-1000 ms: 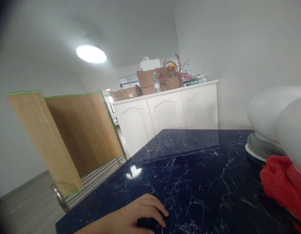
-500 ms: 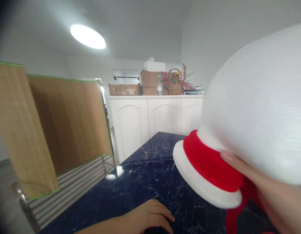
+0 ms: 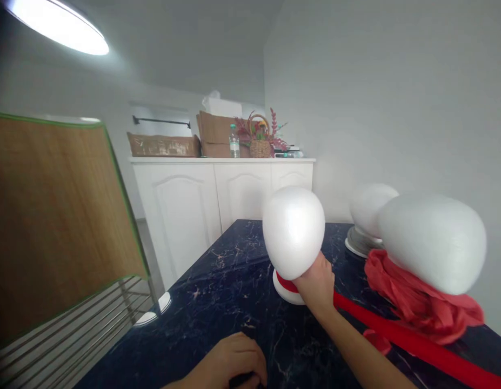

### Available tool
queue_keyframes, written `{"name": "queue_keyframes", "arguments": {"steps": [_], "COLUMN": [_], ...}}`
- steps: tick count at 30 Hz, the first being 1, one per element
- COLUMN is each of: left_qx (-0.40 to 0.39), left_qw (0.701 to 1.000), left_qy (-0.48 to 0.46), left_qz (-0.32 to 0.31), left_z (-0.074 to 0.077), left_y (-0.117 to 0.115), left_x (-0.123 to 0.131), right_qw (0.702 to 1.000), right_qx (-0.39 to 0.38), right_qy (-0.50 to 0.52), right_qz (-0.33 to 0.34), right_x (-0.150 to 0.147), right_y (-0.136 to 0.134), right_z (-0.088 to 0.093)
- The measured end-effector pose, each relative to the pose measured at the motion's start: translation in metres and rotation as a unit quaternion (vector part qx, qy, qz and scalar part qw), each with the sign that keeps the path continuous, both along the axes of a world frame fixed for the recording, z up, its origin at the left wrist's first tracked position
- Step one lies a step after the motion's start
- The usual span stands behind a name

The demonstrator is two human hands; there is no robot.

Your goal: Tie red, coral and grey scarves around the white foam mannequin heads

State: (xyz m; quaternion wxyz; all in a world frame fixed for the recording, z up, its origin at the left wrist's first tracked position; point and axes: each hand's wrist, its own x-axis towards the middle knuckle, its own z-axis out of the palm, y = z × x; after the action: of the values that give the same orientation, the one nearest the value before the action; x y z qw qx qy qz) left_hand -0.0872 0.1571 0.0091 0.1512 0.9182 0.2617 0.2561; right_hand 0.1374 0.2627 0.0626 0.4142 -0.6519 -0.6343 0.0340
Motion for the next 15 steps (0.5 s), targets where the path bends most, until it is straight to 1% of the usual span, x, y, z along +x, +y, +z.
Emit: {"name": "queue_keyframes", "arguments": {"steps": [2,4,8,10,12,15], "left_qx": [0.005,0.015,0.021,0.020,0.024,0.035], "left_qw": [1.000,1.000,0.999,0.998,0.997,0.995], "left_qy": [-0.001,0.002,0.001,-0.009,-0.017,-0.011], "left_qz": [0.002,0.007,0.031,0.053,0.070,0.098], "left_z": [0.002,0.005,0.017,0.023,0.029,0.031], "left_y": [-0.002,-0.005,-0.013,-0.017,-0.019,-0.016], "left_x": [-0.001,-0.001,-0.003,-0.002,0.002,0.012], "right_qw": [1.000,0.999,0.992,0.988,0.983,0.976], "right_qx": [-0.012,-0.010,0.014,-0.003,-0.039,-0.109], "right_qy": [0.009,0.031,0.088,0.094,0.081,0.012], "right_qz": [-0.006,0.008,0.084,0.124,0.159,0.186], "right_x": [-0.001,0.004,0.029,0.047,0.065,0.086], "right_y": [-0.002,0.001,0.010,0.009,0.004,-0.010], "right_z": [-0.009,-0.019,-0.035,-0.037,-0.035,-0.026]}}
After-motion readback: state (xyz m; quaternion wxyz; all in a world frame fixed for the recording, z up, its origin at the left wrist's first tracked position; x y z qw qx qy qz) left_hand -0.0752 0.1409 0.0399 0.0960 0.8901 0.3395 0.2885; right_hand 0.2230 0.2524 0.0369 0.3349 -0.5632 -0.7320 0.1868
